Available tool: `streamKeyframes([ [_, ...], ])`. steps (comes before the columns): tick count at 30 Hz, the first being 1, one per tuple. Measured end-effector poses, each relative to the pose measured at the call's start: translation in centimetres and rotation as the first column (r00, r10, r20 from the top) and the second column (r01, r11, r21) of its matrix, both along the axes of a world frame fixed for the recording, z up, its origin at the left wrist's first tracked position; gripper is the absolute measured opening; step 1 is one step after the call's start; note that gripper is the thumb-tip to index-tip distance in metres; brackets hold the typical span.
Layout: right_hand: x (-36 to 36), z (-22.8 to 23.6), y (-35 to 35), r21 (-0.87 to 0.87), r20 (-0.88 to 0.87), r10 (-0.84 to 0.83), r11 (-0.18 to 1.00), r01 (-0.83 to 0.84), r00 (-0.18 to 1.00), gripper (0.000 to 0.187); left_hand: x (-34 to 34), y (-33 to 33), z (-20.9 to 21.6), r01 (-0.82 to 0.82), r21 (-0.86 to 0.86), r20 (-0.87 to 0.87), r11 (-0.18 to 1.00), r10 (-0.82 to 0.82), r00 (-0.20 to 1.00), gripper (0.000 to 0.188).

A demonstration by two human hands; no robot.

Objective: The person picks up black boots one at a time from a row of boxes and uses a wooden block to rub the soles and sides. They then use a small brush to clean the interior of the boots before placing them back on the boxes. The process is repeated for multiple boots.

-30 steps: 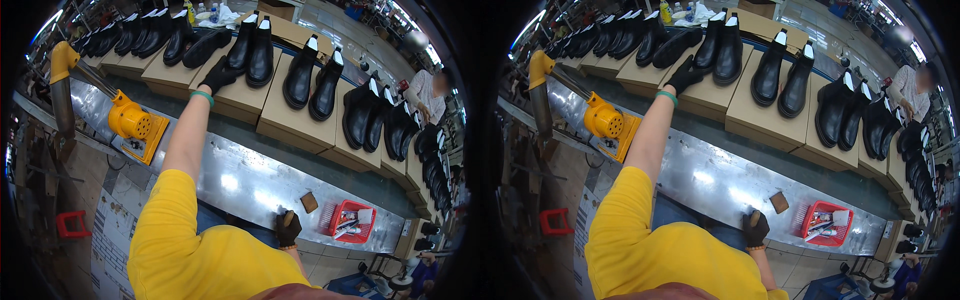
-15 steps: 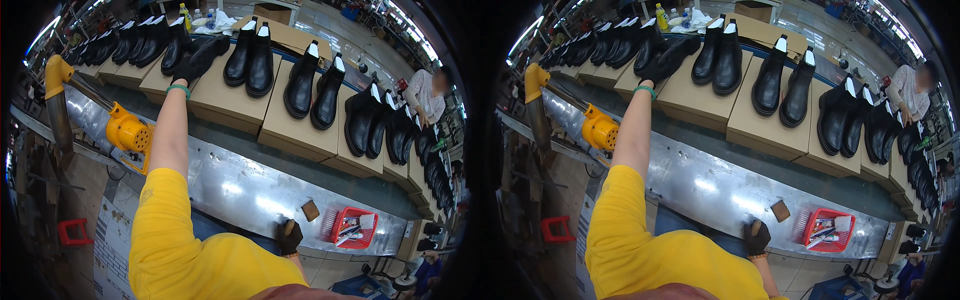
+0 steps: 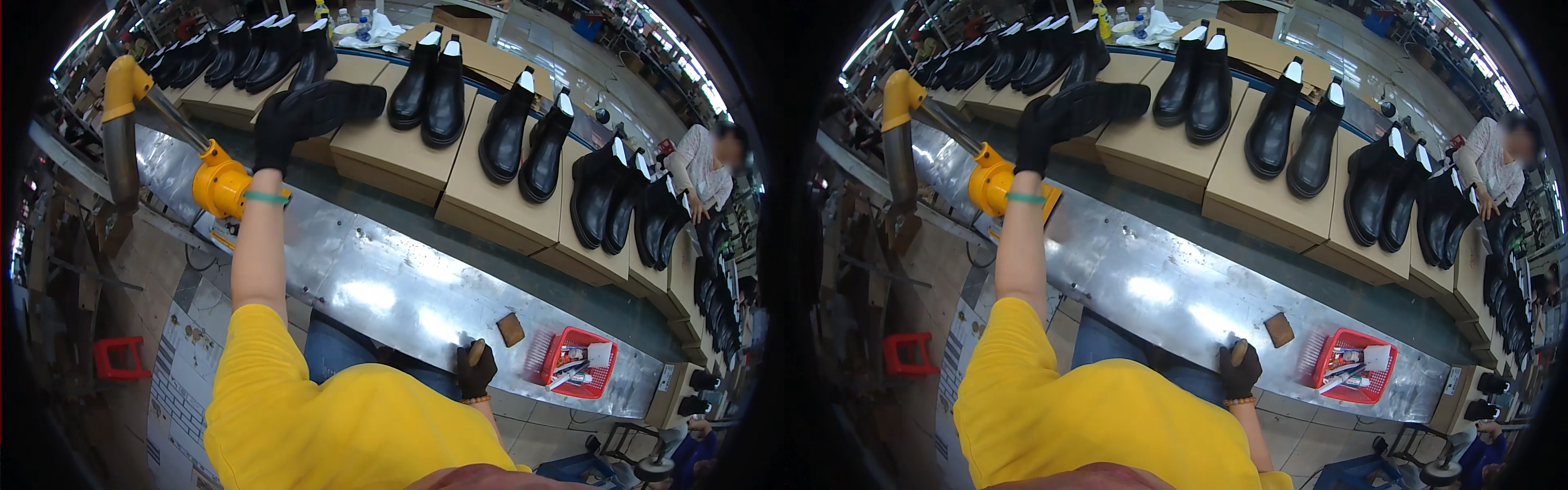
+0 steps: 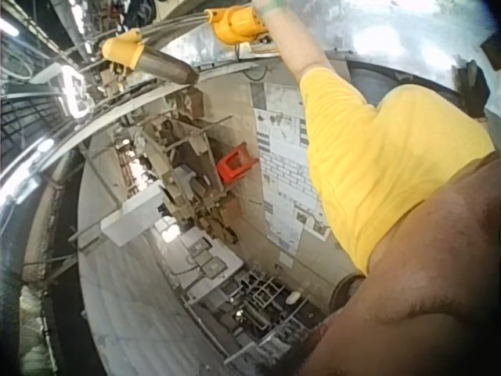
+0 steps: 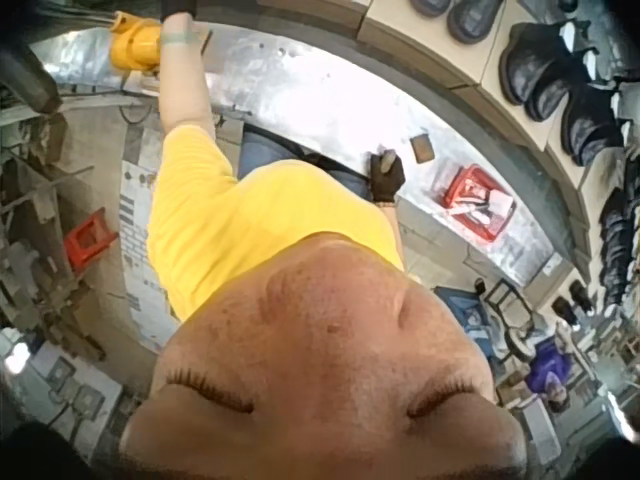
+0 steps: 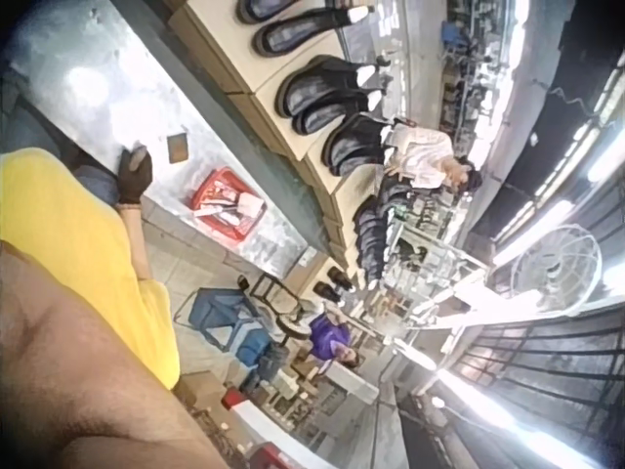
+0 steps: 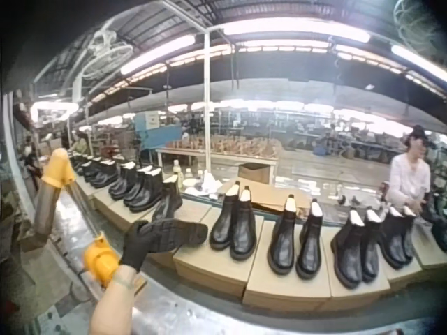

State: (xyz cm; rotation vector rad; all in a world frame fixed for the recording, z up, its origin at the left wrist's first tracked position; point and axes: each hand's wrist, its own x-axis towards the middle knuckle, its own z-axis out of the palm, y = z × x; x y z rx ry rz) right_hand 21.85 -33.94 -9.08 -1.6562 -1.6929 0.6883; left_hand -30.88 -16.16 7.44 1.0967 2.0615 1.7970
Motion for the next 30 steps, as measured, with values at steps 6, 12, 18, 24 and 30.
streamKeyframes([
  [6,-0.6,0.5,0.1,-0.021,-0.022,-0.026,0.999,0.026,0.999,0.031,4.8,-11.8,5.7,0.292,0.057,0.025,0.955,-0.294,0.956,0.048],
  [12,-4.7,1.6,4.4,-0.238,-0.524,-0.061,0.968,-0.077,0.85,0.024,7.8,-15.8,7.1,0.549,-0.18,0.036,0.816,-0.552,0.833,0.049],
  [18,-12.5,8.0,8.8,-0.209,-0.597,0.233,0.878,-0.43,0.768,0.036,12.2,-15.9,7.5,0.797,-0.306,-0.056,0.521,-0.846,0.531,0.047],
  [24,-14.0,10.3,10.9,-0.288,-0.67,0.266,0.767,-0.573,0.693,0.058,14.7,-15.7,5.1,0.909,-0.326,-0.146,0.261,-0.964,0.224,0.042],
  [30,-12.4,8.7,11.3,-0.328,-0.66,0.229,0.768,-0.549,0.715,0.047,15.3,-16.6,3.1,0.938,-0.2,-0.106,0.282,-0.958,0.265,0.051],
])
